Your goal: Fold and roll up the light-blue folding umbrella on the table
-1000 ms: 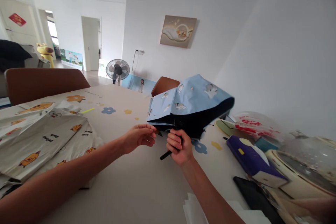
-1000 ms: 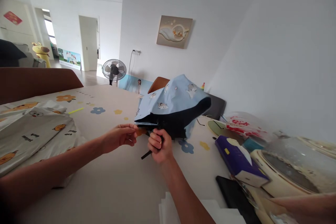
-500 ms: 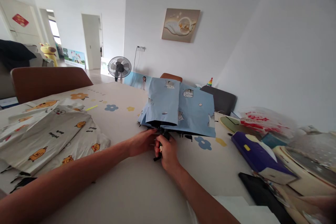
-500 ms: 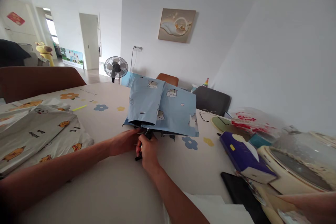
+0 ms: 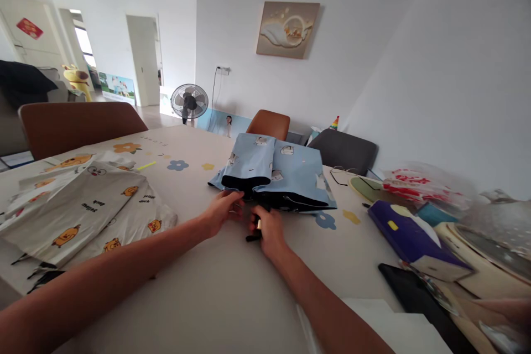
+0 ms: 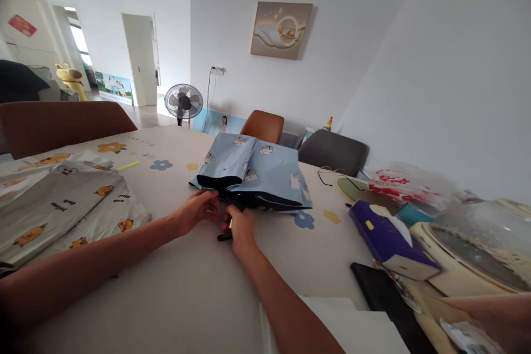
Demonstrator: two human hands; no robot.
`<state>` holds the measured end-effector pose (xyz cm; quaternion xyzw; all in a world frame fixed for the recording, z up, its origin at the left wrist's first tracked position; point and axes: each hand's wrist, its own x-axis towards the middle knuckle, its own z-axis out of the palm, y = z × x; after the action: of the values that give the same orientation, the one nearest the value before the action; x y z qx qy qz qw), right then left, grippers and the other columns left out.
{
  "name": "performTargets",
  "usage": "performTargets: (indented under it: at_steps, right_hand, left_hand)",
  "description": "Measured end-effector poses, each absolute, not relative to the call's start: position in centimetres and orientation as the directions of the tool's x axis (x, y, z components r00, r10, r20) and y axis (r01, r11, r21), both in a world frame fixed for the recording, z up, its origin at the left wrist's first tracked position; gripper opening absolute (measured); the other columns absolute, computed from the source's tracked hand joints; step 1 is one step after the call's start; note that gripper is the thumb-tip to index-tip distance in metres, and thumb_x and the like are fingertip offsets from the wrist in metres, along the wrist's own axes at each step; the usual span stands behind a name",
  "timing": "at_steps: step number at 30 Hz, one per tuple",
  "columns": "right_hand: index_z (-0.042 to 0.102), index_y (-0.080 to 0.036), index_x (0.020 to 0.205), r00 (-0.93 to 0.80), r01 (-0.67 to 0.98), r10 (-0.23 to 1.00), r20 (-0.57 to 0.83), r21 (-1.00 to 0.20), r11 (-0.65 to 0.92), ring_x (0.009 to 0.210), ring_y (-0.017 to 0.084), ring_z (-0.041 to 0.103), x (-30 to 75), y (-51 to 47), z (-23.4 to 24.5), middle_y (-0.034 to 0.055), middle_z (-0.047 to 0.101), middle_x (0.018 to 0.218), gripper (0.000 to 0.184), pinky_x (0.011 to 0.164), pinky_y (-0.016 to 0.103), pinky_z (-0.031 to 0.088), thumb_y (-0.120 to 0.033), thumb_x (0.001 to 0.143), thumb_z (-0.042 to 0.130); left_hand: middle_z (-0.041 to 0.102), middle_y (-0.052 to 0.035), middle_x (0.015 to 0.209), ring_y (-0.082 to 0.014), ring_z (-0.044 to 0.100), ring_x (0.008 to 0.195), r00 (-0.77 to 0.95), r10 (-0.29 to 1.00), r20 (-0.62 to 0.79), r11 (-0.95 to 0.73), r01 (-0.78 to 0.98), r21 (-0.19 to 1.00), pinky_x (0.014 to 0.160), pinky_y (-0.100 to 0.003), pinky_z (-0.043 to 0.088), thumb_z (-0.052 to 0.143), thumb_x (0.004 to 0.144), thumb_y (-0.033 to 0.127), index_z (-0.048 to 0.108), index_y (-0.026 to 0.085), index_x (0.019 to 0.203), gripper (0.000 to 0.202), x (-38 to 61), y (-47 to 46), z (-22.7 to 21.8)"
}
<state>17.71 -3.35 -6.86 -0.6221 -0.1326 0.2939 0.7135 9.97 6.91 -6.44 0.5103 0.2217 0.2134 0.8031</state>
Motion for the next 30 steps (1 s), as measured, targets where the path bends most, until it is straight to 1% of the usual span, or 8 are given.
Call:
performTargets:
  at_steps: [6,11,13,16,20,23,26,30]
  right_hand:
    - [0.050,-0.016,0.060,0.660,-0.520,0.671,-0.339,-0.850,0.083,0.038,0.006,0.043,19.6,-4.1,-6.0,-0.0043,0.048,0.050,0.013,0.037,0.021,0.043,-0.020,0.072,0.054]
    - [0.049,-0.016,0.063,0.607,-0.591,0.697,-0.381,-0.803,0.076,0.036,0.007,0.042,19.9,-4.3,-6.0,-0.0034,0.049,0.050,0.013,0.037,0.022,0.044,-0.016,0.074,0.055]
    - [0.049,-0.016,0.062,0.596,-0.605,0.709,-0.377,-0.791,0.088,0.037,0.007,0.042,19.9,-4.3,-6.1,-0.0029,0.049,0.050,0.014,0.037,0.022,0.044,-0.016,0.075,0.055]
    - [0.049,-0.016,0.061,0.576,-0.619,0.736,-0.355,-0.778,0.109,0.039,0.007,0.043,20.1,-4.3,-6.3,-0.0027,0.050,0.050,0.016,0.038,0.021,0.045,-0.018,0.077,0.053]
    - [0.051,-0.015,0.063,0.529,-0.637,0.785,-0.323,-0.762,0.116,0.040,0.008,0.046,20.4,-4.5,-6.5,-0.0018,0.052,0.051,0.016,0.041,0.023,0.047,-0.020,0.078,0.055]
    - [0.054,-0.014,0.064,0.498,-0.653,0.808,-0.313,-0.749,0.112,0.043,0.010,0.051,20.5,-4.7,-6.6,0.0008,0.056,0.054,0.015,0.044,0.026,0.050,-0.021,0.077,0.057]
    - [0.056,-0.013,0.067,0.498,-0.671,0.811,-0.307,-0.729,0.136,0.051,0.013,0.058,20.6,-4.7,-6.7,0.0038,0.061,0.059,0.016,0.053,0.028,0.054,-0.023,0.079,0.055]
    - [0.057,-0.013,0.068,0.487,-0.718,0.815,-0.315,-0.676,0.167,0.063,0.015,0.065,20.8,-4.6,-6.8,0.0059,0.064,0.064,0.025,0.066,0.030,0.056,-0.031,0.083,0.052]
  left_hand:
    - [0.054,0.0019,0.067,-0.0081,0.051,0.049,0.812,0.572,-0.113,0.272,-0.058,0.961,0.050,-0.026,0.048,0.059,0.074,0.033,0.050,0.016,0.079,0.020,10.2,6.7,-7.0]
    - [0.056,0.0018,0.070,-0.0107,0.054,0.057,0.717,0.649,0.254,-0.267,-0.099,0.959,0.054,-0.026,0.047,0.053,0.076,0.029,0.051,0.018,0.086,0.015,10.0,6.8,-6.5]
    - [0.059,-0.0001,0.079,-0.0131,0.057,0.069,0.629,0.623,0.465,-0.559,-0.058,0.827,0.065,-0.029,0.049,0.052,0.077,0.025,0.053,0.019,0.090,0.015,10.0,7.1,-5.5]
    - [0.061,-0.0047,0.103,-0.0192,0.055,0.096,0.633,0.422,0.649,-0.853,0.035,0.521,0.083,-0.036,0.046,0.052,0.078,0.020,0.053,0.021,0.105,0.028,11.0,7.4,-3.5]
    - [0.044,-0.0059,0.136,-0.0226,0.035,0.126,0.783,0.000,0.622,-0.992,-0.079,0.099,0.101,-0.041,0.035,0.048,0.077,0.009,0.043,0.023,0.127,0.052,14.3,7.8,-1.5]
    - [0.036,-0.0030,0.144,-0.0231,0.025,0.135,0.846,-0.186,0.500,-0.983,-0.158,-0.099,0.106,-0.045,0.026,0.042,0.073,0.000,0.050,0.025,0.123,0.056,17.1,8.8,-1.1]
    - [0.043,-0.0021,0.140,-0.0246,0.028,0.134,0.876,-0.197,0.439,-0.980,-0.170,-0.101,0.106,-0.046,0.025,0.043,0.075,0.003,0.063,0.022,0.103,0.039,18.8,10.1,-1.2]
    - [0.064,-0.0009,0.114,-0.0193,0.050,0.117,0.876,-0.067,0.478,-0.980,-0.149,0.135,0.104,-0.037,0.032,0.046,0.084,0.022,0.067,0.023,0.089,0.022,19.2,11.1,-2.3]
